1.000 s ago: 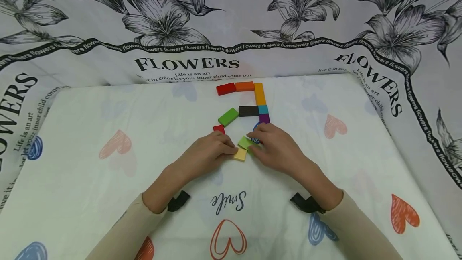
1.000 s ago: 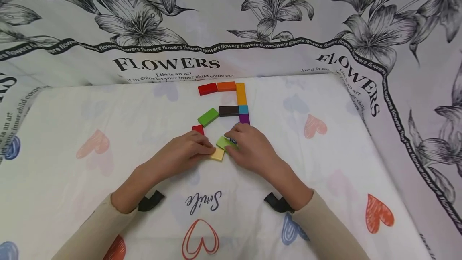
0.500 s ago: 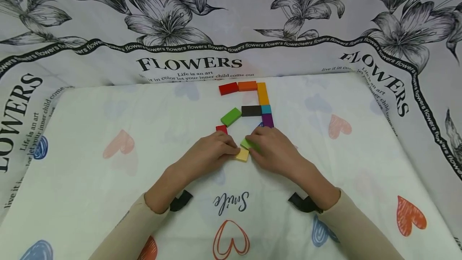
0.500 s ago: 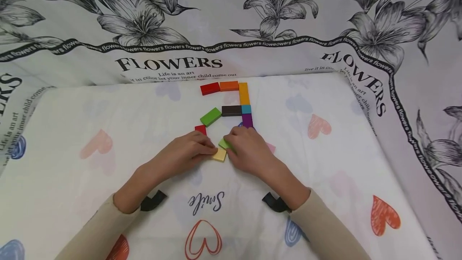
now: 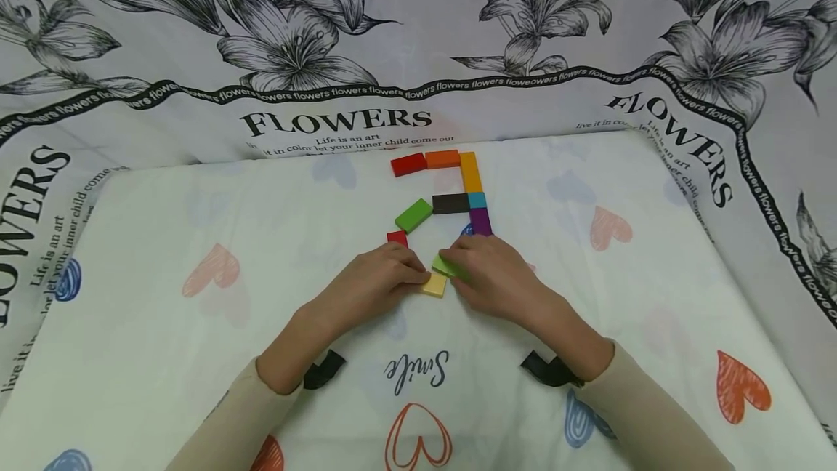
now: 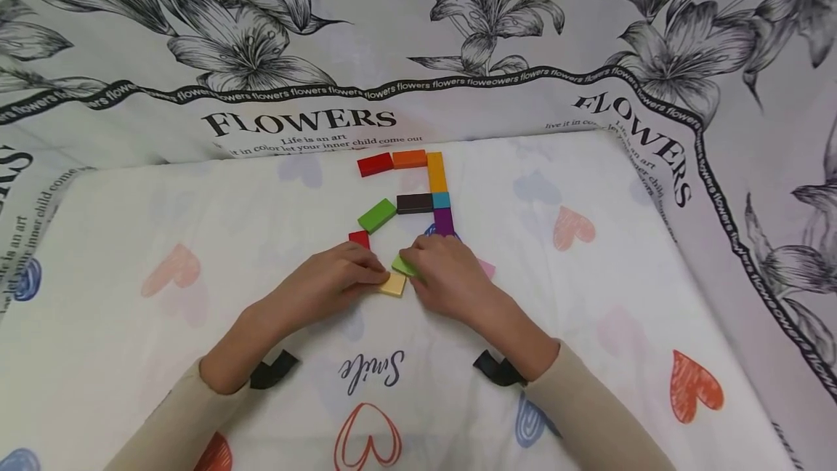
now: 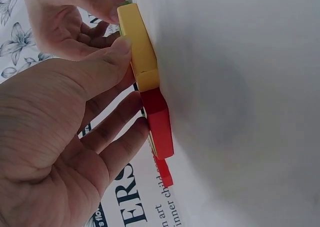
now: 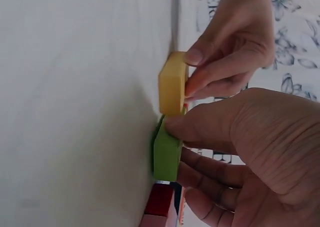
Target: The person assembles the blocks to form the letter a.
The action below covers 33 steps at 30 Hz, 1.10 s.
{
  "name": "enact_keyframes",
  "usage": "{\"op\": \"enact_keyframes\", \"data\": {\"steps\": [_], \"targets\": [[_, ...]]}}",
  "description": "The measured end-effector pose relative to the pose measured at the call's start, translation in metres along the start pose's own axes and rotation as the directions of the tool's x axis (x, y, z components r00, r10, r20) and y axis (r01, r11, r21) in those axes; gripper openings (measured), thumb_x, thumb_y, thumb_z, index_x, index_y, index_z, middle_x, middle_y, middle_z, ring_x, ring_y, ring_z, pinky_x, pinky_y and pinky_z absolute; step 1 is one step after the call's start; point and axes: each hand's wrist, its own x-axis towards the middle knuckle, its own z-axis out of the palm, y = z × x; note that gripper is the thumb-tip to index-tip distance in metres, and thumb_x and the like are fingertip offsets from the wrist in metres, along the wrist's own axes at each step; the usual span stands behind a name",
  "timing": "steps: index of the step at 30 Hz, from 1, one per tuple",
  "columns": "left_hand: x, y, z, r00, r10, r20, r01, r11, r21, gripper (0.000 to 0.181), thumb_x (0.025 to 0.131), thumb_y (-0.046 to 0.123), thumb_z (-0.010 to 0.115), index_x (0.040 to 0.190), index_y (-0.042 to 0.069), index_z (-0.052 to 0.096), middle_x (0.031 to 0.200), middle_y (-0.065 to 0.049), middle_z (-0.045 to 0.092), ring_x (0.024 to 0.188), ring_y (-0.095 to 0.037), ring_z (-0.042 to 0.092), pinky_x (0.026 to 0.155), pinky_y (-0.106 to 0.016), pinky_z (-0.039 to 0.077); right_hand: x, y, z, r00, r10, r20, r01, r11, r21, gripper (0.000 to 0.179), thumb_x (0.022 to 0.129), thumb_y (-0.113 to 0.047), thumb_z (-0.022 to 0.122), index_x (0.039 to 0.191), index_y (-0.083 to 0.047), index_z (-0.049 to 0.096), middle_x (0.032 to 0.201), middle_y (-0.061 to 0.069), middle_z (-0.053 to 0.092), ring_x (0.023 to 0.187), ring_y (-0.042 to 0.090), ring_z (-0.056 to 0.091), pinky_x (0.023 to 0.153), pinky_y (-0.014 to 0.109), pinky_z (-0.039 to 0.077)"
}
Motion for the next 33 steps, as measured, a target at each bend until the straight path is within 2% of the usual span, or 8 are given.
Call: {"op": "enact_keyframes", "data": {"steps": [6, 15, 25, 33], "targets": [[-0.001, -0.001, -0.001, 1.0, -0.001, 0.002, 0.001, 1.0, -0.001, 0.023, 0.093, 0.017, 0.082, 0.116, 0.016, 0.083, 0.113, 0.0, 0.079, 0.11, -0.016, 0.07, 0.097, -0.031, 0.062, 0.0, -0.001, -0.007, 1.0, 0.02, -0.011, -0.02, 0.997, 0.072, 0.039, 0.089, -0.012, 0.083, 0.128, -0.009, 0.076, 0.117, 0.008, 0.076, 0.106, 0.024, 0.07, 0.092, 0.04, 0.063], [-0.001, -0.002, -0.001, 1.0, 0.005, 0.006, -0.005, 1.0, 0.0, 0.024, 0.093, 0.017, 0.083, 0.116, 0.017, 0.084, 0.113, 0.0, 0.078, 0.111, -0.017, 0.07, 0.098, -0.032, 0.062, -0.003, 0.006, -0.015, 1.0, 0.002, 0.028, -0.006, 0.987, 0.164, 0.042, 0.092, -0.01, 0.08, 0.133, -0.009, 0.073, 0.119, 0.007, 0.074, 0.107, 0.021, 0.068, 0.092, 0.038, 0.063], [0.0, -0.002, -0.001, 1.0, 0.009, 0.008, -0.009, 1.0, -0.011, 0.023, 0.093, 0.016, 0.082, 0.116, 0.016, 0.084, 0.113, 0.0, 0.079, 0.11, -0.016, 0.069, 0.099, -0.032, 0.061, -0.006, 0.009, -0.016, 0.995, -0.056, 0.082, 0.044, 0.989, 0.139, 0.039, 0.093, -0.011, 0.08, 0.132, -0.011, 0.074, 0.119, 0.005, 0.073, 0.108, 0.02, 0.068, 0.095, 0.037, 0.063], [0.0, -0.003, -0.002, 1.0, 0.01, 0.009, -0.01, 1.0, -0.013, 0.023, 0.093, 0.016, 0.082, 0.116, 0.017, 0.084, 0.113, 0.0, 0.079, 0.11, -0.017, 0.069, 0.098, -0.032, 0.061, -0.007, 0.014, -0.019, 0.992, -0.076, 0.098, 0.06, 0.986, 0.156, 0.039, 0.092, -0.01, 0.081, 0.131, -0.012, 0.075, 0.118, 0.004, 0.073, 0.108, 0.018, 0.068, 0.095, 0.036, 0.063]]}}
